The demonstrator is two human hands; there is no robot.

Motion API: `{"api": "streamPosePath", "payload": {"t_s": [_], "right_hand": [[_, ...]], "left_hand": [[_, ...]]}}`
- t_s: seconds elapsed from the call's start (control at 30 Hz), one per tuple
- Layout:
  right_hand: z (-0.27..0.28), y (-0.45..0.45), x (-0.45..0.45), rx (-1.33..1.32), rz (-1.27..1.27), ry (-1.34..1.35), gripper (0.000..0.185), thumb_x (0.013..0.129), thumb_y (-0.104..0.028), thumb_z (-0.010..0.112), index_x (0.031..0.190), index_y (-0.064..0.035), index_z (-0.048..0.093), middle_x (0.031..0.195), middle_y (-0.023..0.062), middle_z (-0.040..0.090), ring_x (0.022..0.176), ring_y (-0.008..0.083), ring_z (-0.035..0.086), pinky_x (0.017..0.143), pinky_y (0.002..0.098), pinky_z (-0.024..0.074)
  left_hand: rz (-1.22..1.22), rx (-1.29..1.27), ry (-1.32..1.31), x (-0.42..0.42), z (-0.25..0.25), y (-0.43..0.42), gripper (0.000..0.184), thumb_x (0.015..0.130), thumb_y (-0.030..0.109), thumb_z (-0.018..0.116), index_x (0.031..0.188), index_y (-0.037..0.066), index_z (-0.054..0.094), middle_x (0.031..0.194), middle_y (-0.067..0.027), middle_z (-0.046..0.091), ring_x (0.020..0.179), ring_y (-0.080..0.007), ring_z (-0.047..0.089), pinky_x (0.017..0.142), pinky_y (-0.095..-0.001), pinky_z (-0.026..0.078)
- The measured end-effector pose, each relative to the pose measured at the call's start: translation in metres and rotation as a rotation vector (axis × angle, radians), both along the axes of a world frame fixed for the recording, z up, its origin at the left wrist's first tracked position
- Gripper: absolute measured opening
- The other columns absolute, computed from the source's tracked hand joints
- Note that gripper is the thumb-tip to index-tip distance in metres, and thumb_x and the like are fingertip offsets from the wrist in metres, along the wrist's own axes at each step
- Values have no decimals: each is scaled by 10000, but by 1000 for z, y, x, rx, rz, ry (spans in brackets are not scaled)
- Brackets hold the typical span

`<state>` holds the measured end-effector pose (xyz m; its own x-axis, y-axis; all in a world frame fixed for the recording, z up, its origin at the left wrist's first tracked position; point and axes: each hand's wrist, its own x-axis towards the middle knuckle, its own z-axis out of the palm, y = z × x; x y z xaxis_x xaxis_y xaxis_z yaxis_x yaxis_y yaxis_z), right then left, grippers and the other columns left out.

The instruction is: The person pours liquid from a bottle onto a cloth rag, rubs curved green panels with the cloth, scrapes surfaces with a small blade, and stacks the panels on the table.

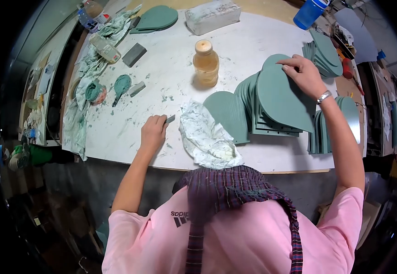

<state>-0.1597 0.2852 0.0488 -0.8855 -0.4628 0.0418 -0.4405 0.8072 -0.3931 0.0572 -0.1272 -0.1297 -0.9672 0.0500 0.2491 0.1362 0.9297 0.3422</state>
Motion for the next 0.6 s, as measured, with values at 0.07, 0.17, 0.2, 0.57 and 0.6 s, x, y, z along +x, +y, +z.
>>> {"api": "streamPosePath", "payload": {"t_s": [0.07,0.17,0.2,0.57,0.6], "right_hand": [[-11,-1,3,11,-10,85,228,863,-248,620,1019,-138,746,800,114,556,802,264,569,739,383,476],[-25,2,10,-128,-5,171,216,849,-222,638,1029,-160,739,879,79,521,853,260,538,747,378,473],[-29,3,10,-131,-19,169,216,849,-222,638,1029,-160,739,879,79,521,853,260,538,747,378,473],[-32,-3,17,-134,8,354,201,833,-152,621,1013,-119,704,825,87,496,836,260,518,735,375,447],[-32,-3,17,-126,10,361,199,834,-153,618,1011,-122,704,825,85,497,837,259,520,733,375,449]], "left_hand": [[8,-65,54,-1,-6,-4,288,751,53,711,1019,82,609,849,-96,583,826,-295,577,710,-402,489],[24,-21,-90,-3,10,1,289,750,46,708,1019,86,610,846,-100,579,825,-298,578,703,-408,486],[11,-26,-93,-2,11,2,289,750,46,708,1019,86,610,846,-100,579,825,-298,578,703,-408,486],[153,124,-374,0,27,25,328,746,25,710,1057,60,611,829,-98,597,798,-287,601,712,-392,484],[150,122,-376,2,26,26,328,746,25,710,1057,60,611,829,-98,597,798,-287,601,712,-392,484]]}}
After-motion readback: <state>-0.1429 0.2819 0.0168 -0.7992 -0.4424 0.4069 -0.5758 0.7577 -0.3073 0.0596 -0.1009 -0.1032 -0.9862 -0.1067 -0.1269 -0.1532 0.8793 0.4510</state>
